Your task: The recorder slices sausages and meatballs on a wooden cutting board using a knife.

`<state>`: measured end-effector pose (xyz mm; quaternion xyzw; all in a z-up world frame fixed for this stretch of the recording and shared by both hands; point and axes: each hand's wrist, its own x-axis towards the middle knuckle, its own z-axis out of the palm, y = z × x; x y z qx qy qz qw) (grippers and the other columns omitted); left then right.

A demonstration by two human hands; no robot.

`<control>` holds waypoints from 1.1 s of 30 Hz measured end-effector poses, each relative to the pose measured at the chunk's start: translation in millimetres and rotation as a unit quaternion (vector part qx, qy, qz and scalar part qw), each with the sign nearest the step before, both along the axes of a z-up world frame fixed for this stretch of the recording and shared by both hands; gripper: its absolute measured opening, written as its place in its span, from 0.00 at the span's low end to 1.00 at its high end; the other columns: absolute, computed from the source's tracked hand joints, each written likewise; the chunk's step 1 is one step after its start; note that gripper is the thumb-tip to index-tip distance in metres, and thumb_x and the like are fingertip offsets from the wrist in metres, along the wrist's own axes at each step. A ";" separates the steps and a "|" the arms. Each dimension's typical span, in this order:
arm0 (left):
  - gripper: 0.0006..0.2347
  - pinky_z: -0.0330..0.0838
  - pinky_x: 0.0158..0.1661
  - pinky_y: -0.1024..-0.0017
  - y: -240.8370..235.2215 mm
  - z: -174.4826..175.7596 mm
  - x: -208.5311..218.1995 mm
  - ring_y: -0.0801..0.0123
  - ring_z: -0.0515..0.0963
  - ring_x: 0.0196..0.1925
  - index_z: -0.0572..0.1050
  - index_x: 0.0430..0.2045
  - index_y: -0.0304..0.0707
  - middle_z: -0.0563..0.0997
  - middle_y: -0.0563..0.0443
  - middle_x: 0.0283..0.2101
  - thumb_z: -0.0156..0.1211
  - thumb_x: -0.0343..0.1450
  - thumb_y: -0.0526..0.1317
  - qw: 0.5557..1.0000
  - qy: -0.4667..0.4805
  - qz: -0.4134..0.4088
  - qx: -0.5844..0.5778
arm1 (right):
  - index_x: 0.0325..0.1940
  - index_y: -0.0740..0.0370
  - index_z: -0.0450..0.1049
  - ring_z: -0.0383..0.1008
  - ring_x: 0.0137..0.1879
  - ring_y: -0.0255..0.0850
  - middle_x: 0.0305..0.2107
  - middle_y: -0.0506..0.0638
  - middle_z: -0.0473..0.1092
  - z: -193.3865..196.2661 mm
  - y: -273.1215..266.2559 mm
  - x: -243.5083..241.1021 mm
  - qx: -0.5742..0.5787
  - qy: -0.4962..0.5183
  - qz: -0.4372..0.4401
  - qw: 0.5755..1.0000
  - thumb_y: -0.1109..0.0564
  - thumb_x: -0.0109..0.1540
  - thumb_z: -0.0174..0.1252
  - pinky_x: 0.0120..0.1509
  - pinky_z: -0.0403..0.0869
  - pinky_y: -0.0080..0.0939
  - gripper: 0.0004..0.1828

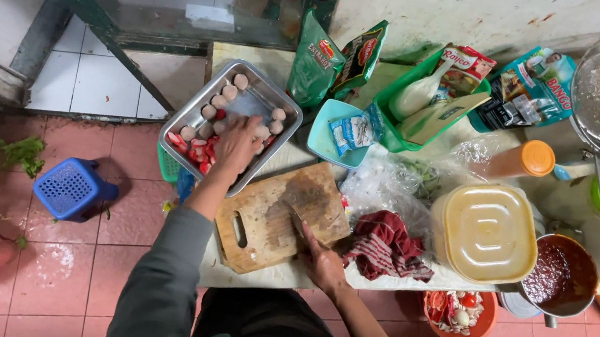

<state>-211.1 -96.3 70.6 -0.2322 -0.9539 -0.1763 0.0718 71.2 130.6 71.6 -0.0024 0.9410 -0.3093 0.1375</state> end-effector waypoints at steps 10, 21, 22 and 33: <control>0.15 0.77 0.36 0.61 76.1 -58.1 190.9 0.53 0.85 0.35 0.77 0.45 0.41 0.83 0.42 0.37 0.70 0.65 0.37 0.917 -0.224 0.074 0.322 | 0.80 0.45 0.48 0.78 0.36 0.64 0.41 0.67 0.75 11.1 18.5 6.0 0.014 0.069 -0.030 0.997 0.61 0.65 0.47 0.40 0.76 0.61 0.39; 0.10 0.76 0.36 0.68 79.7 -61.5 200.4 0.65 0.84 0.31 0.80 0.40 0.36 0.85 0.45 0.32 0.69 0.69 0.41 0.878 -0.197 0.170 0.402 | 0.82 0.45 0.43 0.77 0.33 0.63 0.43 0.66 0.74 11.6 23.5 13.6 0.096 0.055 0.051 0.993 0.64 0.62 0.46 0.38 0.76 0.59 0.45; 0.10 0.76 0.35 0.69 79.7 -60.8 200.0 0.66 0.83 0.31 0.80 0.39 0.36 0.85 0.45 0.32 0.69 0.69 0.41 0.882 -0.189 0.167 0.398 | 0.82 0.46 0.41 0.77 0.34 0.63 0.43 0.67 0.74 13.6 23.5 10.6 0.100 0.039 0.059 0.992 0.65 0.61 0.45 0.39 0.76 0.59 0.46; 0.08 0.76 0.36 0.66 79.4 -67.8 200.0 0.60 0.82 0.34 0.80 0.36 0.35 0.81 0.45 0.35 0.69 0.69 0.39 0.894 -0.116 0.140 0.409 | 0.83 0.49 0.37 0.78 0.41 0.65 0.46 0.72 0.73 9.0 9.9 -20.8 0.108 0.004 0.102 0.989 0.64 0.59 0.45 0.47 0.76 0.60 0.48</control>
